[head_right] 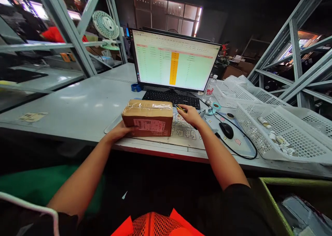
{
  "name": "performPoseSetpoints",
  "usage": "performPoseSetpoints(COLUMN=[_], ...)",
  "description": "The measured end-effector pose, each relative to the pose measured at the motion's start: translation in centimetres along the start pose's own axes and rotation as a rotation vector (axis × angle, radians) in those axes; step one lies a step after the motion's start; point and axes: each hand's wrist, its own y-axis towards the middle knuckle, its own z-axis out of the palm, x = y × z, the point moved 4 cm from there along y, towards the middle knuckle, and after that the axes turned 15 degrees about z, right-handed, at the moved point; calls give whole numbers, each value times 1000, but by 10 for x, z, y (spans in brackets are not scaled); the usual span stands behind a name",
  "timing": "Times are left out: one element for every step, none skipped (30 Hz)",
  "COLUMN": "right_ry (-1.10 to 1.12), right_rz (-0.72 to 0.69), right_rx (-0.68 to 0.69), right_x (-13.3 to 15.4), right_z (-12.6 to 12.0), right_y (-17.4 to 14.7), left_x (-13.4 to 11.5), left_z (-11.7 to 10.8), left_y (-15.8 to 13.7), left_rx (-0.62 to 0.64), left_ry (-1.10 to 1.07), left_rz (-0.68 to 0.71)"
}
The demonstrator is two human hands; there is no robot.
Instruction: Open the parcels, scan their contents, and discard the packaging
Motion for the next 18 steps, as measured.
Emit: performPoseSetpoints(right_ry=[5, 9, 14, 18, 23, 27, 30, 32, 30, 26, 21, 17, 15, 15, 17, 21, 24, 25], right_rz=[-27, -53, -73, -88, -96, -101, -105, -108, -111, -114, -116, -120, -127, -135, -141, -143, -144, -144], right_rx=[11, 15, 18, 19, 17, 14, 8, -3, -16, -30, -45, -56, -61, -60, -54, -49, -44, -44], right_x=[7, 12, 15, 17, 17, 17, 16, 16, 15, 14, 14, 14, 14, 15, 15, 16, 17, 19], right_z=[1, 2, 3, 4, 5, 6, 8, 9, 10, 11, 12, 13, 14, 15, 15, 16, 16, 15], right_y=[2, 2, 2, 0, -2, -5, -8, -11, -15, -18, -22, -26, -31, -36, -42, -48, -55, -62], left_x=[0, 0, 0, 1, 1, 3, 4, 4, 4, 4, 4, 3, 3, 3, 3, 4, 5, 5], left_z=[-1, -1, -1, -1, -2, -2, -2, -2, -3, -3, -3, -2, -2, -1, 0, 2, 2, 3], left_y=[-1, -1, -2, -2, -2, -3, -3, -3, -3, -3, -3, -2, -2, -2, -2, -2, -2, -2], left_rx=[5, 11, 18, 23, 26, 27, 24, 20, 16, 14, 19, 20, 19, 13, 4, -8, -23, -34], left_ry=[-3, -6, -7, -6, -2, 4, 12, 22, 34, 48, 63, 75, 80, 80, 73, 63, 52, 41], left_rz=[1, 1, -1, -6, -12, -20, -27, -31, -29, -22, -16, -11, -8, -8, -9, -8, -5, 0])
